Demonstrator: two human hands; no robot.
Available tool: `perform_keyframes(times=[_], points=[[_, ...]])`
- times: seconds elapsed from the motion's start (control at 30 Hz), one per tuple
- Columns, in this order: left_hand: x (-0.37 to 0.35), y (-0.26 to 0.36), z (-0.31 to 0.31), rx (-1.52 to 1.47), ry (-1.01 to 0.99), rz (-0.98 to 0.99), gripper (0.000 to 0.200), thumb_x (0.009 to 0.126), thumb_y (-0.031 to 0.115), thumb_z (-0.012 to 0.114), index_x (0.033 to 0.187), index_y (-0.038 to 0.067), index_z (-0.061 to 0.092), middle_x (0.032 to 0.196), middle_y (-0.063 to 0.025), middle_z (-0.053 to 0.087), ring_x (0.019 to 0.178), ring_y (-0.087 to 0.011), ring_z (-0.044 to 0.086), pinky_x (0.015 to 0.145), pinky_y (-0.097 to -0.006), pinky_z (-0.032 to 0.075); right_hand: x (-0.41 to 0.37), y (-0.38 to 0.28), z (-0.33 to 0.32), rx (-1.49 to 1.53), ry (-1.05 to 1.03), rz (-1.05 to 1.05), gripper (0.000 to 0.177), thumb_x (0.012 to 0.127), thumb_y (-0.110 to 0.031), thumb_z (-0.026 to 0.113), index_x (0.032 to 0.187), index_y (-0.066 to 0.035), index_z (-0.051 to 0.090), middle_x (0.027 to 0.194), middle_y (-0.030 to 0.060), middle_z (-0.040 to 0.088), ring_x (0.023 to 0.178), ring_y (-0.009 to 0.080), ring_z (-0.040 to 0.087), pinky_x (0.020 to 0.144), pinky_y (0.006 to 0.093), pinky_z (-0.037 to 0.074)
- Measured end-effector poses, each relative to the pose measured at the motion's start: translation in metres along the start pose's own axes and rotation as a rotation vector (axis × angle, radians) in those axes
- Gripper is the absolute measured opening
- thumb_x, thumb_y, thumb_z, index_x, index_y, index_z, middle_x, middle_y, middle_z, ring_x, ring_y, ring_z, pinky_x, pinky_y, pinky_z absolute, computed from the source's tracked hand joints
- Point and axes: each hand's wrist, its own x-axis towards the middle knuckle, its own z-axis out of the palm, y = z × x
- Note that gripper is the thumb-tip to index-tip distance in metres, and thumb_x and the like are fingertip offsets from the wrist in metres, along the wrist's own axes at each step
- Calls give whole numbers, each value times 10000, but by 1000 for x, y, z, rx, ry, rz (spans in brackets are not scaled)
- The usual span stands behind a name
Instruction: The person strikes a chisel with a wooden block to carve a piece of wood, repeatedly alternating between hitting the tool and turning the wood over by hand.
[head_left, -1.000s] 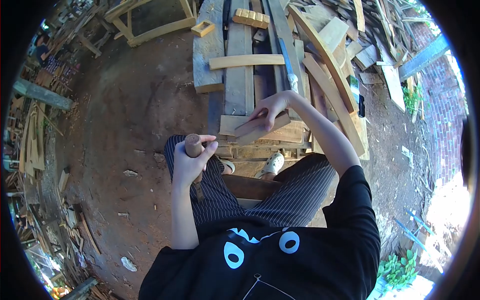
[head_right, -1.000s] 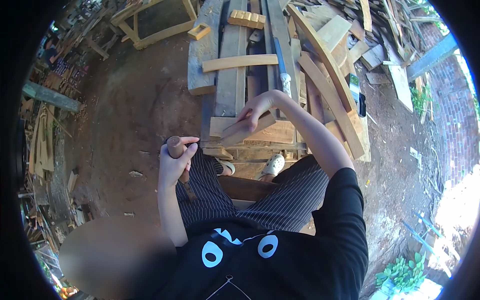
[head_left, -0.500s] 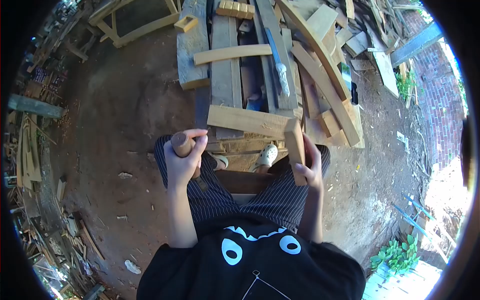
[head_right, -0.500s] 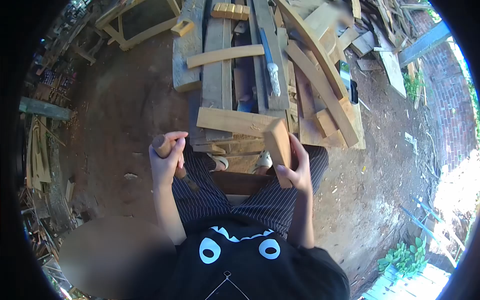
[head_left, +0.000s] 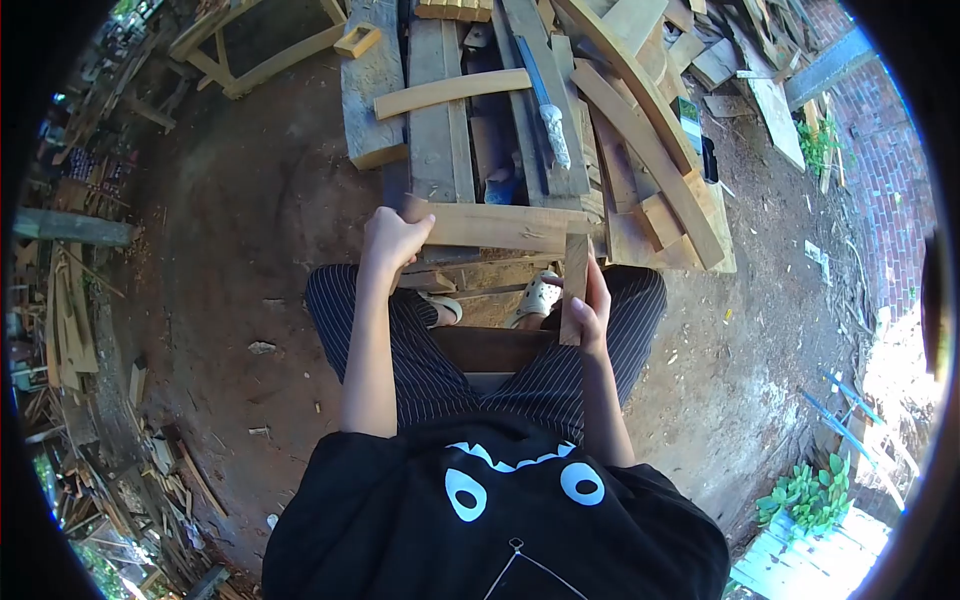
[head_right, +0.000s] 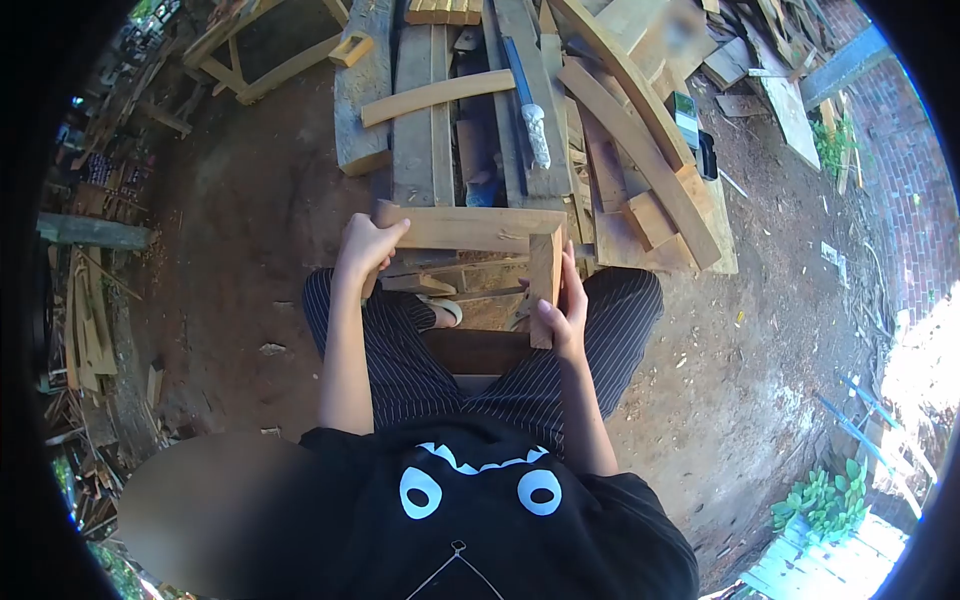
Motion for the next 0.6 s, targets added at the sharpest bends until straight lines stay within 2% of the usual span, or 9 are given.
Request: perform_keyframes(times=[0.13, 0.2, 0.23, 0.33, 0.37, 0.47, 0.5, 0.53, 0.6], points=[[-11, -6, 6, 84, -43, 0, 399, 791, 300, 719, 685, -70, 616, 615, -147, 647, 513, -209, 650, 526, -348, 526, 5, -15, -9, -5, -40, 117, 947, 717, -391, 658, 1438, 107, 297, 1553, 200, 182, 1227, 270, 495, 953, 433, 488], [-9, -11, 9, 0, 12, 34, 397, 787, 299, 719, 695, -74, 620, 617, -153, 648, 526, -217, 659, 538, -353, 530, 10, -16, -9, -20, -82, 140, 939, 716, -389, 651, 1434, 106, 305, 1549, 207, 185, 1215, 267, 502, 948, 433, 491], [-9, -13, 10, -43, 38, 52, 396, 785, 298, 720, 700, -76, 622, 618, -156, 649, 533, -222, 663, 543, -355, 532, 14, -9, -7, -19, -65, 80, 936, 716, -389, 656, 1436, 98, 310, 1554, 225, 171, 1275, 275, 461, 931, 423, 499], [-7, -8, 15, -80, 92, 66, 391, 784, 297, 719, 724, -79, 630, 621, -159, 651, 538, -230, 666, 546, -357, 533, 21, -8, -3, -53, -38, 109, 934, 710, -391, 665, 1433, 93, 324, 1574, 237, 122, 1370, 296, 362, 1005, 430, 436], [-6, -7, 14, -69, 74, 57, 384, 784, 294, 719, 731, -77, 634, 623, -160, 652, 539, -231, 667, 548, -357, 534, 25, 9, -15, -117, -49, 109, 918, 711, -379, 670, 1429, 88, 340, 1580, 252, 91, 1429, 300, 260, 1086, 425, 332], [-5, -8, 12, -54, 48, 48, 365, 786, 284, 718, 739, -69, 642, 625, -163, 654, 543, -235, 668, 553, -358, 533, 36, 12, -18, -107, -15, 71, 897, 713, -361, 668, 1421, 92, 355, 1578, 265, 91, 1439, 298, 236, 1122, 415, 257], [-7, -9, 11, -60, 57, 59, 359, 787, 282, 718, 735, -66, 643, 624, -164, 654, 543, -238, 668, 553, -357, 532, 37, 11, -17, -52, -7, 74, 889, 721, -345, 662, 1426, 94, 344, 1548, 264, 208, 1414, 299, 289, 1110, 407, 280], [-8, -10, 12, -67, 66, 74, 354, 787, 279, 718, 731, -62, 644, 623, -164, 654, 543, -241, 668, 553, -357, 530, 35, 10, -17, -43, -2, 76, 888, 723, -347, 662, 1425, 94, 344, 1514, 251, 265, 1366, 293, 349, 1084, 403, 318], [-8, -21, 10, -74, 220, 215, 343, 790, 280, 719, 733, -51, 650, 618, -154, 652, 535, -226, 661, 539, -347, 521, 32, 5, -19, -25, 10, 70, 885, 725, -350, 661, 1422, 95, 346, 1447, 224, 381, 1270, 282, 467, 1031, 393, 393]])
